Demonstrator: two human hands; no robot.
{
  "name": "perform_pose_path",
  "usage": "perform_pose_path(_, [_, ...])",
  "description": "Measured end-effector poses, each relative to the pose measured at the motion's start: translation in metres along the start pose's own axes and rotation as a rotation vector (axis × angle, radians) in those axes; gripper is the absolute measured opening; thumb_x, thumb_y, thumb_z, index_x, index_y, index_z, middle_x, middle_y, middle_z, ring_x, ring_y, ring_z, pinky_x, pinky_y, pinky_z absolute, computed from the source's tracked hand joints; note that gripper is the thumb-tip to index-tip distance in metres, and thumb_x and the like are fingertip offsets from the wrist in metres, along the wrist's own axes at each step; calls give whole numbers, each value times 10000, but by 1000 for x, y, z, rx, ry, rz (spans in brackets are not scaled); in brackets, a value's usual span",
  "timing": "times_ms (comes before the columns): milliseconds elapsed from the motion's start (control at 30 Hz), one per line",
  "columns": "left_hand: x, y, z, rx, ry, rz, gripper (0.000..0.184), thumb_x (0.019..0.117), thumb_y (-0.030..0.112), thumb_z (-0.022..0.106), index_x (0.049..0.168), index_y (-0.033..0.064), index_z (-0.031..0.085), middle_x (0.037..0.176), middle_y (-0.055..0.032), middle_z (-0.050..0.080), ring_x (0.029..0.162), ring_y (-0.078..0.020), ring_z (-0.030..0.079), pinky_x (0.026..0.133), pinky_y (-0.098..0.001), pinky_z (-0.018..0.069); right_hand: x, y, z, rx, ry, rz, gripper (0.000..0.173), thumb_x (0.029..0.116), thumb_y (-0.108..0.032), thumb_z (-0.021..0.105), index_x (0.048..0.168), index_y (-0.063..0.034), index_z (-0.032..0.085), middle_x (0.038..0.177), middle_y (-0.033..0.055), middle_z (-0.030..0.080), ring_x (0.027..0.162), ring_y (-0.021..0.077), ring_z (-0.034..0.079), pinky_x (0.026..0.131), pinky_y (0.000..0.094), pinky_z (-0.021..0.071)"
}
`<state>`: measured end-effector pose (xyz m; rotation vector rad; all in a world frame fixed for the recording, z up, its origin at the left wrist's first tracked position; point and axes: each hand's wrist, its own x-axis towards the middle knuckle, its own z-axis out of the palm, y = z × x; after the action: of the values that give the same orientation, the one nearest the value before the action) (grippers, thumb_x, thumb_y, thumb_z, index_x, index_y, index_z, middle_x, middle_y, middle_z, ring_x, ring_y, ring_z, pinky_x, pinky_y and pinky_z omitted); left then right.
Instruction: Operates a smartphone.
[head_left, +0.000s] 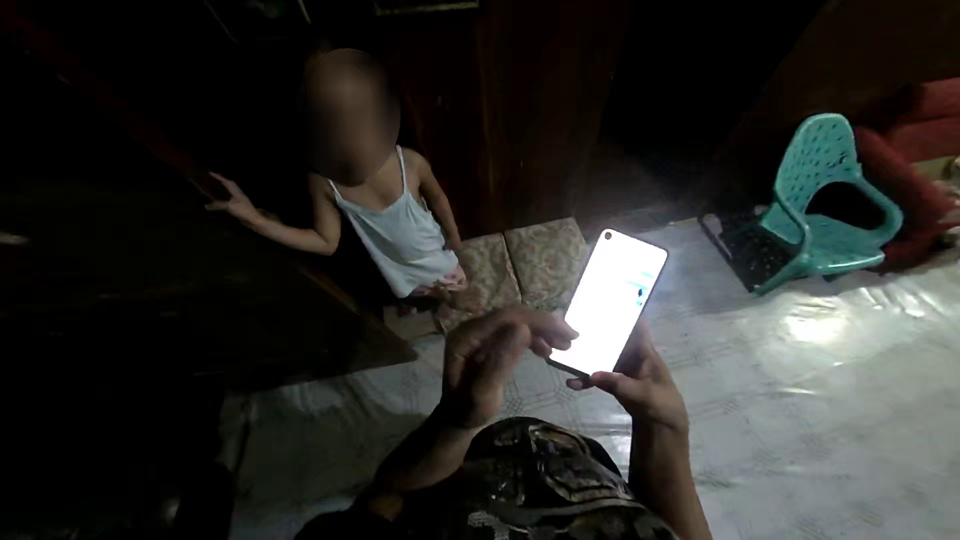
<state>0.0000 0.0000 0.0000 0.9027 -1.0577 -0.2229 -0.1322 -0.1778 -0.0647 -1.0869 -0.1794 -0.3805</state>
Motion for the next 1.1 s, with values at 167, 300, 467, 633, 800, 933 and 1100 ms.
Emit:
perform_pose_path(167, [-3, -22, -23, 333, 104, -143, 422, 1086, 304, 386, 1296, 22, 620, 1303, -111, 637, 1091, -197, 662, 844, -357, 594, 1, 9, 2, 53, -159, 41, 890, 860, 30, 730, 1547, -329, 292, 1403, 55, 591, 1203, 290, 650, 894, 485, 623])
perform_pose_path(300, [-11, -26, -27, 511, 48, -235, 486, 1092, 343, 348, 1315, 7, 619, 1406, -108, 572, 1297, -192, 539, 1052, -378, 485, -1, 18, 6, 106, -223, 84, 963, 860, 41, 724, 1576, -354, 216, 1441, 42, 563, 1224, 291, 639, 892, 480, 625])
perform_pose_path(467, [-23, -24, -22, 529, 82, -358, 525, 1079, 411, 363, 1250, 22, 671, 1379, -86, 583, 1302, -119, 517, 1091, -335, 442, 0, 24, 12, 133, -280, 116, 969, 857, 58, 716, 1580, -330, 201, 1447, 13, 559, 1236, 255, 634, 907, 467, 622])
perform_pose_path(633, [-26, -18, -21, 457, 114, -364, 518, 1080, 413, 372, 1263, 17, 650, 1382, -68, 582, 1255, -85, 554, 1055, -298, 476, 2, 27, 16, 147, -308, 142, 968, 859, 40, 725, 1572, -329, 184, 1444, 4, 556, 1226, 243, 639, 913, 453, 620])
perform_pose_path(800, [-27, -19, -23, 485, 114, -335, 494, 1083, 360, 369, 1177, -6, 686, 1386, -90, 576, 1253, -97, 554, 1061, -302, 469, 3, 27, 21, 155, -305, 154, 957, 870, 60, 700, 1570, -313, 165, 1448, 16, 550, 1231, 251, 635, 911, 452, 620])
perform_pose_path(933, [-28, -19, -25, 483, 111, -329, 495, 1083, 354, 363, 1166, -9, 690, 1384, -101, 581, 1278, -115, 542, 1080, -319, 455, 2, 29, 22, 150, -289, 162, 945, 881, 65, 686, 1571, -316, 166, 1444, 20, 555, 1230, 252, 637, 903, 445, 622])
perform_pose_path(1100, [-26, -20, -26, 477, 107, -291, 472, 1083, 337, 381, 1140, -6, 699, 1370, -84, 597, 1289, -109, 535, 1094, -320, 445, 2, 27, 24, 106, -257, 153, 911, 889, -2, 705, 1572, -307, 185, 1431, 1, 566, 1206, 234, 650, 879, 444, 633])
